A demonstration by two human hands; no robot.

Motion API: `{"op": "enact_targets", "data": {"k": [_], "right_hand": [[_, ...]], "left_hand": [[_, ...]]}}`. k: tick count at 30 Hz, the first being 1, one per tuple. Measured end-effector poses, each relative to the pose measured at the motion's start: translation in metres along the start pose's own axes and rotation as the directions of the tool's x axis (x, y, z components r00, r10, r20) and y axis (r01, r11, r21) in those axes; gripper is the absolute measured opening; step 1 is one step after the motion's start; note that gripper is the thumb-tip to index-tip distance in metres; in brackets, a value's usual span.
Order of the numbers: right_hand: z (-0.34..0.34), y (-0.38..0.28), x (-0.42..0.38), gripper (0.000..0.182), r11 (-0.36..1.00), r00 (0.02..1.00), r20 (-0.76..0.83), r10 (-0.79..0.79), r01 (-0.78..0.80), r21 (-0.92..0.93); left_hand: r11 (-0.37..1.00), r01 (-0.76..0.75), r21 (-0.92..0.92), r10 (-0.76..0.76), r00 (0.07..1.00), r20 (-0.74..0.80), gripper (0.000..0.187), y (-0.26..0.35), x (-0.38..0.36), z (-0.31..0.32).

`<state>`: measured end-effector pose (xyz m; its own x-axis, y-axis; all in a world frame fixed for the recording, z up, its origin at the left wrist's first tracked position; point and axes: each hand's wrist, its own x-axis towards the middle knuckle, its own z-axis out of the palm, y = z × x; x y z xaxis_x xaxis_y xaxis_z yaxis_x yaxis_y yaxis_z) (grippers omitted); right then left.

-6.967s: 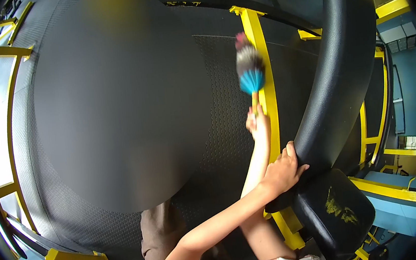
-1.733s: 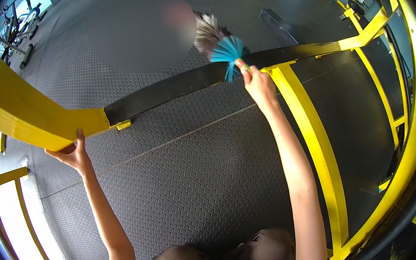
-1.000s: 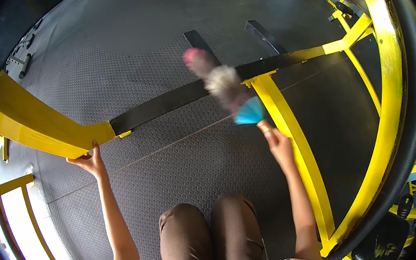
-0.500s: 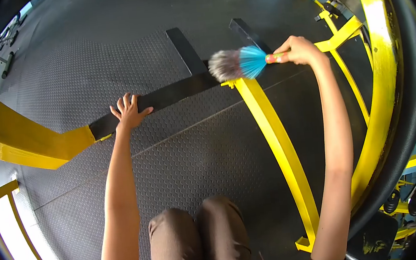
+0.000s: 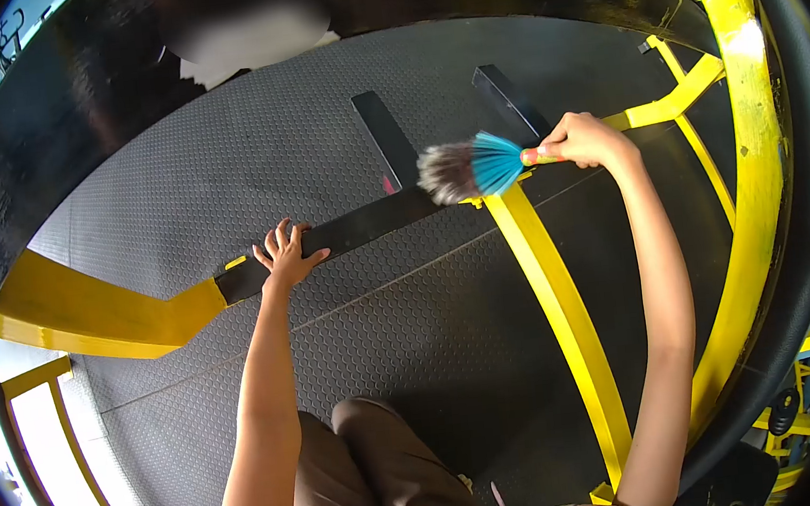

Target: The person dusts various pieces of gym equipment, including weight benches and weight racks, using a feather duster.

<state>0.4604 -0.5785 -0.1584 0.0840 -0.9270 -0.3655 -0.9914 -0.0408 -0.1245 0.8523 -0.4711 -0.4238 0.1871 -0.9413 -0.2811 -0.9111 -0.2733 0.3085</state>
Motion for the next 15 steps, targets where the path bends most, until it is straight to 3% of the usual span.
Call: {"op": "enact_targets", "data": {"k": [1,3,7,9,11,12,14,15], "right_hand": [[-0.005,0.005,0.01,0.041,1.0,1.0,-0.005,0.002,-0.002,0.002],[-0.014,0.009,0.023,0.043,0.972,0.982,-0.052,0.183,-0.189,-0.143],[-0.016,0.004,0.04,0.046,0.905,0.952,-0.219,0.216,-0.279,-0.322],[-0.017,-0.006,0.042,0.046,0.905,0.961,-0.201,0.191,-0.252,-0.344],[-0.021,-0.026,0.026,0.046,0.95,0.994,-0.054,0.099,-0.111,-0.293],[-0.016,-0.027,0.018,0.031,0.972,0.992,-0.122,-0.014,-0.015,-0.236],[-0.01,-0.032,-0.007,0.024,0.963,0.938,-0.339,-0.075,-0.019,-0.268],[-0.012,-0.043,-0.032,0.022,0.971,0.928,-0.367,-0.066,-0.024,-0.236]], "left_hand": [[1.0,0.01,-0.016,-0.01,1.0,0.008,0.067,0.002,0.001,-0.003],[1.0,0.003,-0.016,-0.003,1.0,-0.009,0.067,0.001,-0.001,0.0],[1.0,0.013,-0.012,-0.013,1.0,0.002,0.066,-0.001,0.004,0.0],[1.0,0.001,-0.019,-0.001,1.0,-0.001,0.066,-0.003,0.005,0.002],[1.0,-0.012,-0.022,0.012,1.0,-0.019,0.067,-0.004,0.005,0.004],[1.0,-0.01,-0.026,0.01,1.0,-0.013,0.067,-0.003,0.005,0.003],[1.0,-0.004,-0.028,0.003,0.999,-0.04,0.069,0.0,0.002,0.0],[0.999,0.001,-0.033,-0.002,0.999,-0.037,0.069,0.001,0.002,0.0]]}}
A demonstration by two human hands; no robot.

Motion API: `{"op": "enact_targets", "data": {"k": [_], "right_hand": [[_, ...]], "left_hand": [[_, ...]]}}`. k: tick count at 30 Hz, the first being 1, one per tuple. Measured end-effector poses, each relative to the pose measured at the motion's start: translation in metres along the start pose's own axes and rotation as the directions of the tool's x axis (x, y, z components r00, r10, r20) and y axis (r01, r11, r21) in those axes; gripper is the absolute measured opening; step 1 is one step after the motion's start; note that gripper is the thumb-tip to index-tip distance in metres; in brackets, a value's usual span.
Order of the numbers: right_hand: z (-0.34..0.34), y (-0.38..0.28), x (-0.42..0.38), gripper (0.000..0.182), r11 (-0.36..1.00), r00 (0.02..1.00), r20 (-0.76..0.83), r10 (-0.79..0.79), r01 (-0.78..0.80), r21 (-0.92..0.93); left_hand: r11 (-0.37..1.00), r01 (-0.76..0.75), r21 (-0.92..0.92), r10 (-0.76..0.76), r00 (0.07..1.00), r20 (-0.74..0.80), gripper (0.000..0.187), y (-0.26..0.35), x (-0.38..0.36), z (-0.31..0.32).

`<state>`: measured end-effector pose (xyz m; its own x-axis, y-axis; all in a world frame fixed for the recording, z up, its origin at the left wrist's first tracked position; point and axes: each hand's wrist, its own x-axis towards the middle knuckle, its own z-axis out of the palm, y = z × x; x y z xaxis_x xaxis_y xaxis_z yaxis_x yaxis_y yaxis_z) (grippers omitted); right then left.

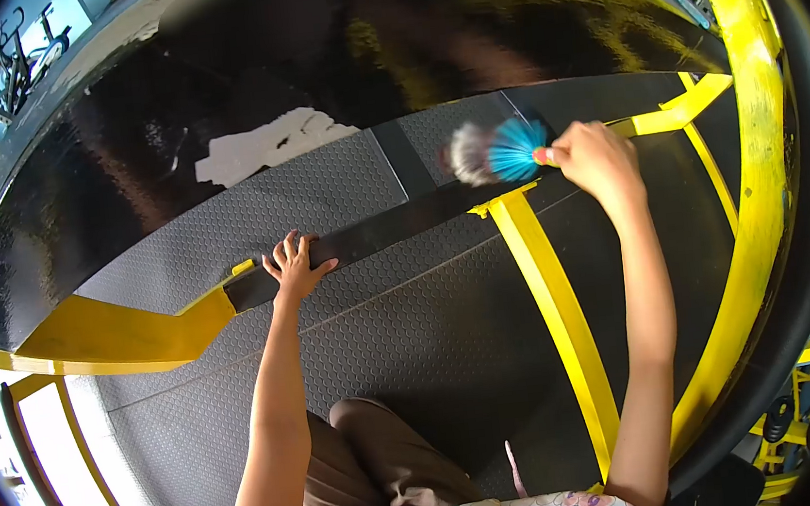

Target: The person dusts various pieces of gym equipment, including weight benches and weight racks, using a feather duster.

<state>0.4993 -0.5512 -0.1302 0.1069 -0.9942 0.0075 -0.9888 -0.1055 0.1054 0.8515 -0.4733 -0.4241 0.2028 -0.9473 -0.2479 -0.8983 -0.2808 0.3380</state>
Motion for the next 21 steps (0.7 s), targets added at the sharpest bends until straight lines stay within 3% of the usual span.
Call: {"op": "enact_targets", "data": {"k": [2,3,4,6,8,10,11,12,14,15,16,18,19,20,21], "right_hand": [[-0.008,-0.012,-0.041,0.026,0.996,0.991,-0.136,0.018,-0.007,0.087],[-0.01,-0.017,-0.056,0.024,0.988,0.992,-0.116,0.044,-0.026,0.154],[-0.008,-0.021,-0.065,0.025,0.978,0.995,-0.078,0.056,-0.039,0.205],[0.002,-0.025,-0.069,0.026,0.957,1.0,-0.013,-0.012,0.015,0.29],[0.011,-0.035,-0.067,0.026,0.956,0.997,-0.031,-0.071,0.076,0.285],[0.002,-0.055,-0.065,0.025,0.97,0.987,0.076,-0.142,0.123,0.209],[0.007,-0.063,-0.067,0.026,0.939,0.963,0.036,-0.269,0.254,0.233],[0.002,-0.081,-0.07,0.025,0.943,0.95,0.081,-0.3,0.283,0.175],[0.01,-0.11,-0.072,0.019,0.819,0.858,-0.131,-0.498,0.514,0.255],[0.015,-0.126,-0.074,0.02,0.763,0.813,-0.174,-0.556,0.582,0.28],[0.016,-0.144,-0.076,0.022,0.753,0.802,-0.112,-0.587,0.592,0.288],[0.012,-0.169,-0.083,0.029,0.695,0.776,-0.076,-0.627,0.6,0.396],[0.01,-0.168,-0.085,0.029,0.724,0.788,-0.085,-0.61,0.598,0.345],[0.01,-0.164,-0.085,0.03,0.752,0.8,-0.094,-0.593,0.591,0.292],[0.016,-0.151,-0.079,0.03,0.781,0.82,-0.073,-0.568,0.565,0.265]], "left_hand": [[1.0,0.009,0.016,-0.009,1.0,-0.004,0.07,0.001,-0.001,-0.001],[0.999,-0.034,0.041,0.038,0.994,-0.106,0.071,0.0,-0.004,0.003],[0.999,-0.023,0.039,0.026,0.995,-0.101,0.071,-0.002,-0.007,0.006],[0.993,-0.106,0.053,0.115,0.968,-0.224,0.065,-0.002,-0.01,0.007],[0.986,-0.104,0.127,0.137,0.949,-0.284,0.068,-0.003,-0.015,0.004],[0.975,-0.156,0.16,0.201,0.926,-0.319,0.075,-0.007,-0.017,0.003],[0.955,-0.189,0.228,0.262,0.898,-0.354,0.081,-0.013,-0.021,0.002],[0.957,-0.185,0.224,0.257,0.9,-0.351,0.081,-0.016,-0.027,-0.004],[0.939,-0.221,0.262,0.296,0.908,-0.297,0.084,-0.032,-0.034,-0.017],[0.93,-0.19,0.314,0.303,0.879,-0.367,0.086,-0.044,-0.039,-0.017],[0.941,-0.108,0.322,0.24,0.882,-0.406,0.082,-0.059,-0.04,-0.014],[0.867,-0.139,0.479,0.442,0.659,-0.608,0.081,-0.099,-0.037,-0.002],[0.852,-0.12,0.509,0.456,0.648,-0.61,0.081,-0.105,-0.042,-0.002],[0.853,-0.12,0.508,0.455,0.649,-0.61,0.081,-0.107,-0.042,-0.001],[0.869,-0.061,0.492,0.353,0.774,-0.526,0.082,-0.1,-0.045,-0.005]]}}
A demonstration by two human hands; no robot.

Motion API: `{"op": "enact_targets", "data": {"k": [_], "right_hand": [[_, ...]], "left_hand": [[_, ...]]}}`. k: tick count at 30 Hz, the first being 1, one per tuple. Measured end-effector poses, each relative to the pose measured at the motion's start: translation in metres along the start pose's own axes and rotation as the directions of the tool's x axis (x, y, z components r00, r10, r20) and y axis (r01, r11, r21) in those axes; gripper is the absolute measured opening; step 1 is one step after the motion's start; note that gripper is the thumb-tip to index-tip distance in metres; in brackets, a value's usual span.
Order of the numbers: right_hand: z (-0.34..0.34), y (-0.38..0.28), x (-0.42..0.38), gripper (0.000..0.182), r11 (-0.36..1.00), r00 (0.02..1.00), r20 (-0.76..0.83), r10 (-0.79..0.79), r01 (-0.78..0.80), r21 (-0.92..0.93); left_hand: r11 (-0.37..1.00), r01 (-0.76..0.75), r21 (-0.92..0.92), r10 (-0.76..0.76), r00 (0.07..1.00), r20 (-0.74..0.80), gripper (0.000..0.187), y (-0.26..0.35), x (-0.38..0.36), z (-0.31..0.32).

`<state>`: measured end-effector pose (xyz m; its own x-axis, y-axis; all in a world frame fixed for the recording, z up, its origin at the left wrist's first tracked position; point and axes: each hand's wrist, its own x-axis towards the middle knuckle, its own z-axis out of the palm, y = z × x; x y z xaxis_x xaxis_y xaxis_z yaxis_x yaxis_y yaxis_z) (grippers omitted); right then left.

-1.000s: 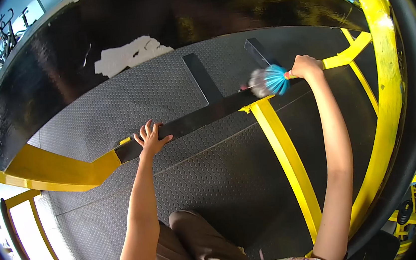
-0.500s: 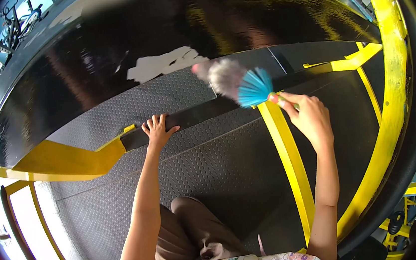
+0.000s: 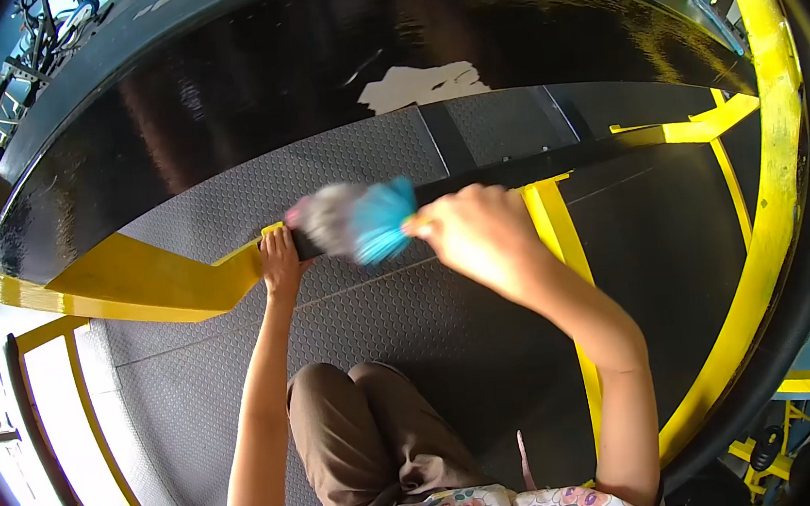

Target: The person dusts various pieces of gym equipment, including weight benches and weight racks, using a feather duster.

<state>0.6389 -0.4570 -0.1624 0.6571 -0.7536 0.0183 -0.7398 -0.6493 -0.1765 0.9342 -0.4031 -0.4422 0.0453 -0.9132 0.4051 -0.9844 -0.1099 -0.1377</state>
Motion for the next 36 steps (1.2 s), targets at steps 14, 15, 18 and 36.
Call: {"op": "enact_targets", "data": {"k": [14,15,18,36], "right_hand": [[0.024,-0.032,-0.024,0.028,0.987,0.995,-0.052,0.086,-0.077,0.142],[0.024,-0.018,-0.032,0.029,0.972,0.981,0.017,0.195,-0.196,0.129],[0.071,0.034,-0.081,0.028,0.909,0.903,-0.121,0.412,-0.398,0.122],[0.4,-0.005,-0.217,0.032,0.499,0.57,-0.175,0.803,-0.482,0.72]], "left_hand": [[0.938,0.094,-0.333,-0.1,0.995,-0.002,0.082,-0.003,-0.005,0.011],[0.999,0.05,0.011,-0.051,0.982,0.181,0.082,0.004,0.0,-0.01],[0.997,0.037,0.073,-0.051,0.98,0.194,0.086,0.005,0.002,-0.013],[0.999,0.009,0.031,-0.014,0.986,0.167,0.083,0.008,0.0,-0.011]]}}
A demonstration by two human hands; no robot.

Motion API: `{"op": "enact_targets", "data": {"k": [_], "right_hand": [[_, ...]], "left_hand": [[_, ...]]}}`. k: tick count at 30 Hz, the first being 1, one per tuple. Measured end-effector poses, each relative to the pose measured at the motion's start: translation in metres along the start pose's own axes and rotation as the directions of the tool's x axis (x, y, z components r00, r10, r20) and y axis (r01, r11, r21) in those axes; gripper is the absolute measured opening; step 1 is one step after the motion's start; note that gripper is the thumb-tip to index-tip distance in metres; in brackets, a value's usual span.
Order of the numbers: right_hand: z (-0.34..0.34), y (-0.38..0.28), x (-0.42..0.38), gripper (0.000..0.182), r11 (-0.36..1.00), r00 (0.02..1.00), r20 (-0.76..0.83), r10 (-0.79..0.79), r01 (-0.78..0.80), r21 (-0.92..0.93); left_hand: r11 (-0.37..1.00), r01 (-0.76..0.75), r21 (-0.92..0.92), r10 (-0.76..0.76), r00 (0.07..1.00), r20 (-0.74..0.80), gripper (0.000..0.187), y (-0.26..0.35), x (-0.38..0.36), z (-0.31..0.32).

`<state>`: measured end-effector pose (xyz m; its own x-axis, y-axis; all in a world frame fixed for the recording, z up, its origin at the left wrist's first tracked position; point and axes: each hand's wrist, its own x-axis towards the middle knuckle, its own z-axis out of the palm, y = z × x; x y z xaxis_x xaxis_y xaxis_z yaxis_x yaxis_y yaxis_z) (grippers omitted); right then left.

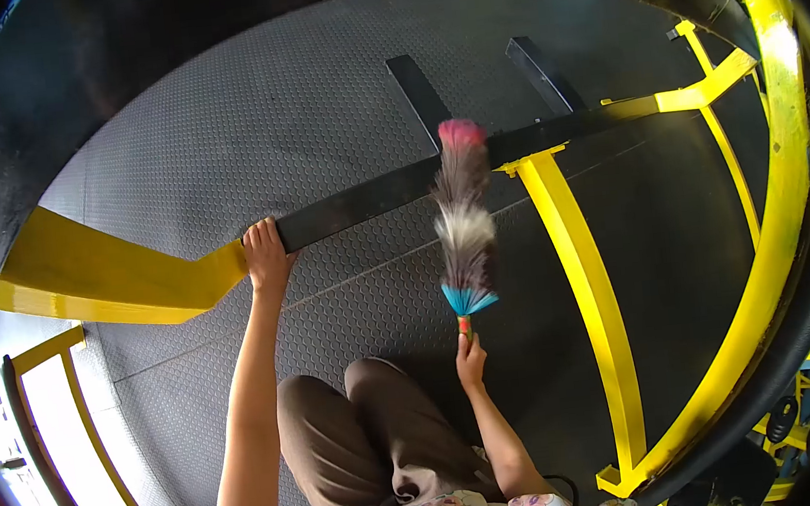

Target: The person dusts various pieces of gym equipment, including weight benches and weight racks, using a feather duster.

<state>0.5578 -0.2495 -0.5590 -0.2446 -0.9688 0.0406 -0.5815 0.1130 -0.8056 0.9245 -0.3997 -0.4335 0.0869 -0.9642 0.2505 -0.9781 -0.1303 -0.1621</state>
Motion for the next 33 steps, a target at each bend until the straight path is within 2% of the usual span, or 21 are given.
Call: {"op": "enact_targets", "data": {"k": [3,5,7,8,9,10,12,14,15,16,17,18,19,21,22,25,27,29,31,32,33], "right_hand": [[0.031,0.005,-0.016,0.031,0.998,0.992,0.112,-0.058,0.056,0.024],[0.043,0.009,-0.024,0.033,0.975,0.949,0.222,-0.223,0.219,0.04],[0.037,0.015,-0.025,0.034,0.971,0.936,0.264,-0.234,0.238,0.019],[0.028,0.018,-0.029,0.035,0.966,0.92,0.306,-0.244,0.258,-0.005],[0.007,0.02,-0.031,0.035,0.977,0.927,0.323,-0.191,0.211,-0.025],[-0.017,0.021,-0.031,0.036,0.965,0.936,0.267,-0.23,0.255,-0.064],[-0.077,0.017,-0.03,0.04,0.972,0.96,0.211,-0.185,0.21,-0.108],[-0.144,0.005,-0.022,0.043,0.962,0.964,0.239,-0.115,0.168,-0.213],[-0.177,-0.01,-0.013,0.044,0.933,0.962,0.272,-0.031,0.126,-0.338],[-0.203,-0.036,-0.002,0.044,0.905,0.964,0.266,-0.011,0.123,-0.408],[-0.223,-0.064,0.011,0.044,0.841,0.962,0.253,-0.104,0.22,-0.494],[-0.238,-0.095,0.025,0.043,0.807,0.96,0.278,-0.01,0.172,-0.565],[-0.244,-0.125,0.038,0.036,0.766,0.958,0.269,-0.101,0.248,-0.593],[-0.241,-0.193,0.064,0.027,0.649,0.902,0.381,-0.203,0.415,-0.637],[-0.233,-0.219,0.073,0.024,0.66,0.873,0.441,-0.208,0.458,-0.596],[-0.199,-0.301,0.084,0.023,0.573,0.767,0.484,-0.421,0.639,-0.513],[-0.175,-0.33,0.086,0.022,0.548,0.695,0.518,-0.499,0.716,-0.433],[-0.153,-0.349,0.089,0.022,0.484,0.615,0.59,-0.523,0.784,-0.388],[-0.147,-0.357,0.099,0.022,0.533,0.634,0.569,-0.523,0.765,-0.363],[-0.144,-0.36,0.104,0.022,0.581,0.654,0.551,-0.519,0.742,-0.334],[-0.146,-0.352,0.115,0.022,0.643,0.728,0.506,-0.463,0.668,-0.373]], "left_hand": [[1.0,-0.006,0.008,0.006,1.0,0.007,0.079,0.0,0.0,-0.002],[0.999,-0.036,0.014,0.036,0.999,-0.008,0.077,-0.009,-0.004,0.015],[0.997,-0.077,0.029,0.077,0.997,-0.017,0.076,-0.013,-0.004,0.016],[0.995,-0.096,-0.02,0.096,0.995,0.002,0.075,-0.014,-0.003,0.011],[0.991,-0.109,-0.072,0.11,0.994,0.017,0.074,-0.012,-0.002,0.004],[0.993,-0.036,-0.111,0.041,0.998,0.05,0.073,-0.009,-0.001,-0.001],[0.992,-0.043,-0.119,0.051,0.996,0.068,0.072,-0.014,-0.001,-0.004],[0.99,-0.043,-0.136,0.055,0.995,0.082,0.071,-0.017,0.002,-0.005],[0.987,-0.058,-0.15,0.073,0.993,0.093,0.071,-0.02,0.002,-0.004],[0.984,-0.073,-0.164,0.09,0.991,0.103,0.07,-0.023,0.002,-0.003],[0.984,-0.064,-0.165,0.082,0.991,0.107,0.07,-0.025,0.003,-0.002],[0.977,-0.095,-0.191,0.11,0.992,0.067,0.07,-0.026,0.002,0.0],[0.968,-0.129,-0.215,0.138,0.99,0.025,0.069,-0.029,0.001,-0.002],[0.969,-0.12,-0.215,0.131,0.991,0.038,0.068,-0.029,0.001,-0.011],[0.964,-0.138,-0.228,0.146,0.989,0.015,0.067,-0.03,0.001,-0.01],[0.95,-0.171,-0.261,0.161,0.985,-0.06,0.063,-0.032,0.001,-0.01],[0.99,-0.071,-0.119,0.076,0.996,0.038,0.058,-0.028,-0.001,-0.011],[0.992,-0.084,-0.099,0.082,0.996,-0.018,0.055,-0.031,-0.003,0.001],[0.979,-0.136,0.152,0.156,0.98,-0.128,0.048,-0.034,-0.002,0.011],[0.972,-0.134,0.193,0.158,0.981,-0.114,0.04,-0.035,-0.001,0.017],[0.972,-0.135,0.19,0.158,0.981,-0.112,0.04,-0.036,-0.001,0.014]]}}
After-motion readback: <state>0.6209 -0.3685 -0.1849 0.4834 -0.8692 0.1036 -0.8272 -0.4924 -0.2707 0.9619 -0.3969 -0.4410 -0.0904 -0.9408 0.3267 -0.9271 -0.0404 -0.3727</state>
